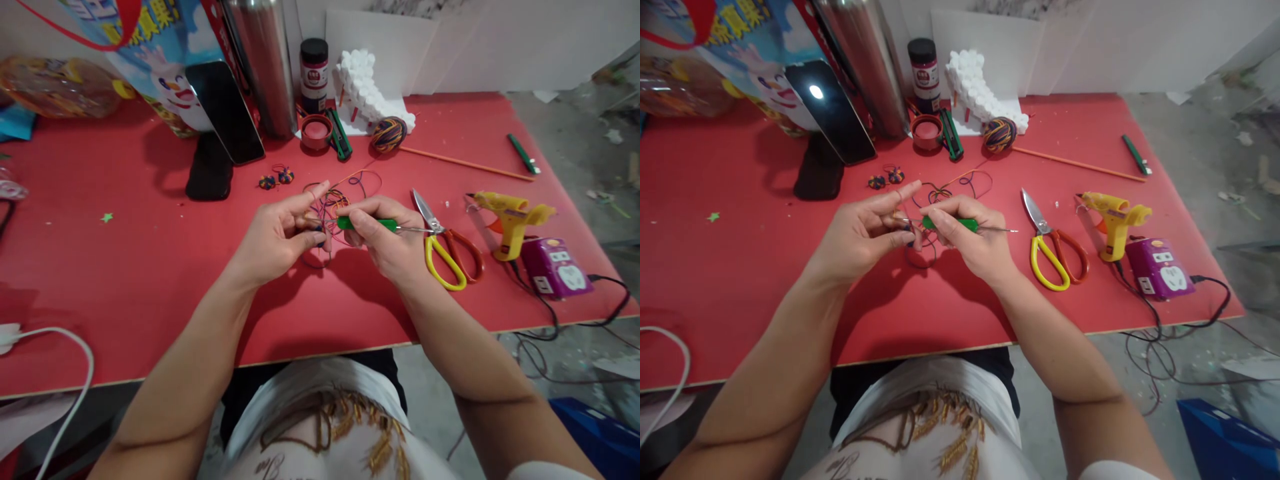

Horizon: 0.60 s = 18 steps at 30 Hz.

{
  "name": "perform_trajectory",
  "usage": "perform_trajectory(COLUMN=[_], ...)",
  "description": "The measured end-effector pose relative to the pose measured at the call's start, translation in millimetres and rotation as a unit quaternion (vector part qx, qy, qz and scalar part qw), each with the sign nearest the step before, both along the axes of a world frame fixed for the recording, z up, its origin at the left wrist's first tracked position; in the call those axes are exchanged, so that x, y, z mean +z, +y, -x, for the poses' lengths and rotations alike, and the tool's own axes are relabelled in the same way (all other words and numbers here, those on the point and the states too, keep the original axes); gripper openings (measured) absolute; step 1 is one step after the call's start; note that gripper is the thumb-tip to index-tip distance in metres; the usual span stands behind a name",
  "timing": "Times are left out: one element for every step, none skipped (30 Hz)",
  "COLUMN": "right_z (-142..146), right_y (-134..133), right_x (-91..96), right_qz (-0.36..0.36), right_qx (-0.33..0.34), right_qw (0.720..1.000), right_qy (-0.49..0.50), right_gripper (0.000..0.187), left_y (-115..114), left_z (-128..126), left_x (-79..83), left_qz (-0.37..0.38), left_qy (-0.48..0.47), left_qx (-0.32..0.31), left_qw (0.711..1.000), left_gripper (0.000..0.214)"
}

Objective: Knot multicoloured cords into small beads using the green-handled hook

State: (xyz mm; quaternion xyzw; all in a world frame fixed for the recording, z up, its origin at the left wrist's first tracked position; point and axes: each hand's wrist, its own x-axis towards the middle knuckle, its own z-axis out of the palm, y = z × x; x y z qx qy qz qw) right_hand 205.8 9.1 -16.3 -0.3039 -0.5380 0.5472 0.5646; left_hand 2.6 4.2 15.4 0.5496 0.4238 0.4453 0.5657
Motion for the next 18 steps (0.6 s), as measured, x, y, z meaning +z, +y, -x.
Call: perform_trajectory(right_z=[0, 0, 1, 1, 2, 2, 3, 3, 4, 5, 6, 7, 8, 9, 10, 10, 11, 11], right_y=[0, 0, 1, 1, 1, 1, 1, 1, 0, 0, -1, -1, -1, -1, 0, 0, 0, 1], right_x=[0.2, 0.3, 0.2, 0.0, -0.2, -0.5, -0.9, -1.2, -1.5, -1.8, -1.9, -1.8, -1.4, -0.6, 0.5, 1.9, 3.5, 5.1], right_qz=[0.000, 0.000, 0.001, 0.002, 0.002, 0.004, 0.006, 0.009, 0.013, 0.017, 0.021, 0.027, 0.035, 0.044, 0.054, 0.066, 0.076, 0.087], right_qx=[0.001, 0.002, 0.002, 0.002, 0.000, -0.002, -0.004, -0.005, -0.004, -0.002, 0.000, 0.003, 0.006, 0.009, 0.012, 0.015, 0.017, 0.019], right_qw=[1.000, 1.000, 1.000, 1.000, 1.000, 1.000, 1.000, 1.000, 0.999, 0.999, 0.999, 0.999, 0.998, 0.997, 0.995, 0.993, 0.991, 0.989], right_qy=[0.003, 0.007, 0.011, 0.014, 0.017, 0.019, 0.022, 0.026, 0.030, 0.034, 0.039, 0.046, 0.055, 0.066, 0.079, 0.092, 0.104, 0.115], right_gripper=[0.013, 0.013, 0.013, 0.013, 0.013, 0.014, 0.014, 0.014, 0.014, 0.015, 0.015, 0.015, 0.015, 0.016, 0.017, 0.018, 0.019, 0.020], left_y=[0, 0, 0, 1, 1, 2, 3, 4, 5, 6, 6, 7, 7, 7, 7, 7, 7, 7], left_z=[0, 0, -1, -1, -2, -3, -3, -3, -3, -3, -3, -3, -3, -3, -3, -4, -4, -5], left_x=[0.0, -0.4, -1.2, -2.5, -4.1, -6.0, -8.2, -10.4, -12.5, -14.4, -15.9, -17.0, -17.5, -17.5, -17.2, -16.6, -15.8, -15.1], left_qz=[-0.001, -0.003, -0.006, -0.008, -0.009, -0.011, -0.015, -0.021, -0.028, -0.037, -0.044, -0.048, -0.049, -0.046, -0.042, -0.039, -0.037, -0.038], left_qy=[0.001, 0.000, -0.003, -0.008, -0.015, -0.023, -0.032, -0.043, -0.054, -0.064, -0.075, -0.083, -0.090, -0.096, -0.100, -0.102, -0.102, -0.102], left_qx=[-0.006, -0.011, -0.013, -0.013, -0.010, -0.004, 0.003, 0.011, 0.017, 0.021, 0.023, 0.024, 0.025, 0.027, 0.031, 0.038, 0.046, 0.054], left_qw=[1.000, 1.000, 1.000, 1.000, 1.000, 1.000, 0.999, 0.999, 0.998, 0.997, 0.996, 0.995, 0.994, 0.994, 0.994, 0.993, 0.993, 0.993], left_gripper=[0.079, 0.079, 0.079, 0.079, 0.079, 0.079, 0.079, 0.078, 0.077, 0.075, 0.073, 0.071, 0.069, 0.068, 0.067, 0.066, 0.065, 0.065])
